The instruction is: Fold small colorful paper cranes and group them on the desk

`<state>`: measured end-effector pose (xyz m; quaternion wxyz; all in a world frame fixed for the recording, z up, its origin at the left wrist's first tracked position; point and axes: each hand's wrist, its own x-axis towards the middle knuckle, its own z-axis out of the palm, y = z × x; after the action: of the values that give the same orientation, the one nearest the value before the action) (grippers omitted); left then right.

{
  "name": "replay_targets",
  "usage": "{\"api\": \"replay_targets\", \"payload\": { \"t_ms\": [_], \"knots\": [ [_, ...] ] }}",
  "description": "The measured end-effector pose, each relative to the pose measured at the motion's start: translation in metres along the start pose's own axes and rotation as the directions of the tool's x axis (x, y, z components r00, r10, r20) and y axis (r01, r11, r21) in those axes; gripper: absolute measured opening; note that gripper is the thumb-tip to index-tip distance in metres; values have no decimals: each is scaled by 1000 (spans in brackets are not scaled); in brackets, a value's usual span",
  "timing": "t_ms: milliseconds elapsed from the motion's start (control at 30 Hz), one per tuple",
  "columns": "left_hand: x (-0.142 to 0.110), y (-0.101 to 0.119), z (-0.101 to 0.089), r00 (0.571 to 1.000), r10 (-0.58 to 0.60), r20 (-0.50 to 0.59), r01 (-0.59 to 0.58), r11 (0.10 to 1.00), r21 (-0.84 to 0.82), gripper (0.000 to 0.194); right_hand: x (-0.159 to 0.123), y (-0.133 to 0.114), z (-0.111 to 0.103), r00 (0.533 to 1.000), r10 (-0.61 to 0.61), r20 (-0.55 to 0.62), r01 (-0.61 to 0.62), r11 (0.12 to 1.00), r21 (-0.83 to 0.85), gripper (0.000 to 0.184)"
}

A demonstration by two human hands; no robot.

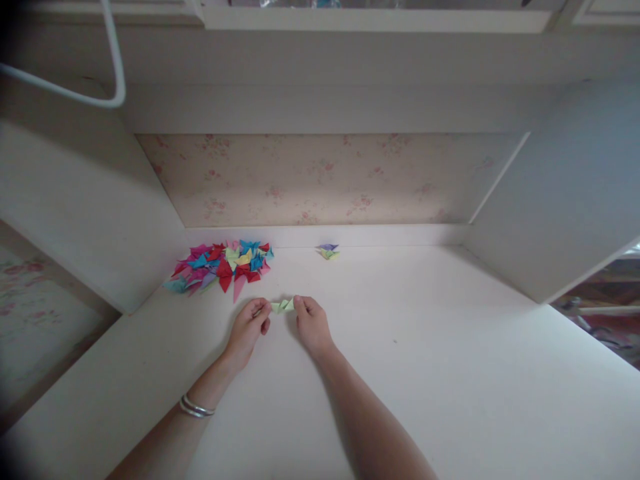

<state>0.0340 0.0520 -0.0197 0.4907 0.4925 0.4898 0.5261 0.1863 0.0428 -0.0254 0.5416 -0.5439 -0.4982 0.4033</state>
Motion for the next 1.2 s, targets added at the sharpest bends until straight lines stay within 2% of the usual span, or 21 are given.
{"api": "replay_targets", "payload": {
  "t_ms": [267, 733, 1000, 1100, 1200],
  "knots": [
    [1, -2, 0, 1000, 15, -26, -16, 999, -35, 29, 1, 0, 0, 998, -24, -55, 22, 999, -34, 44],
    [-1, 3, 0, 1000, -8, -11, 8, 1000, -28, 32, 0, -4, -1, 1000, 9, 2, -9, 999, -31, 46],
    [6, -2, -5, 999, -4, -39, 3, 1000, -22, 34, -2, -3, 6, 994, 92, -58, -82, 983, 166, 41],
    [8, -4, -9, 998, 20, -62, -19, 1000, 13, 35, -4, 0, 5, 995, 88, -54, -82, 991, 104, 37],
    [18, -2, -10, 992, 84, -94, -72, 989, 127, 32, -3, 3, 5, 999, 40, 26, -40, 999, 2, 29]
  ]
}}
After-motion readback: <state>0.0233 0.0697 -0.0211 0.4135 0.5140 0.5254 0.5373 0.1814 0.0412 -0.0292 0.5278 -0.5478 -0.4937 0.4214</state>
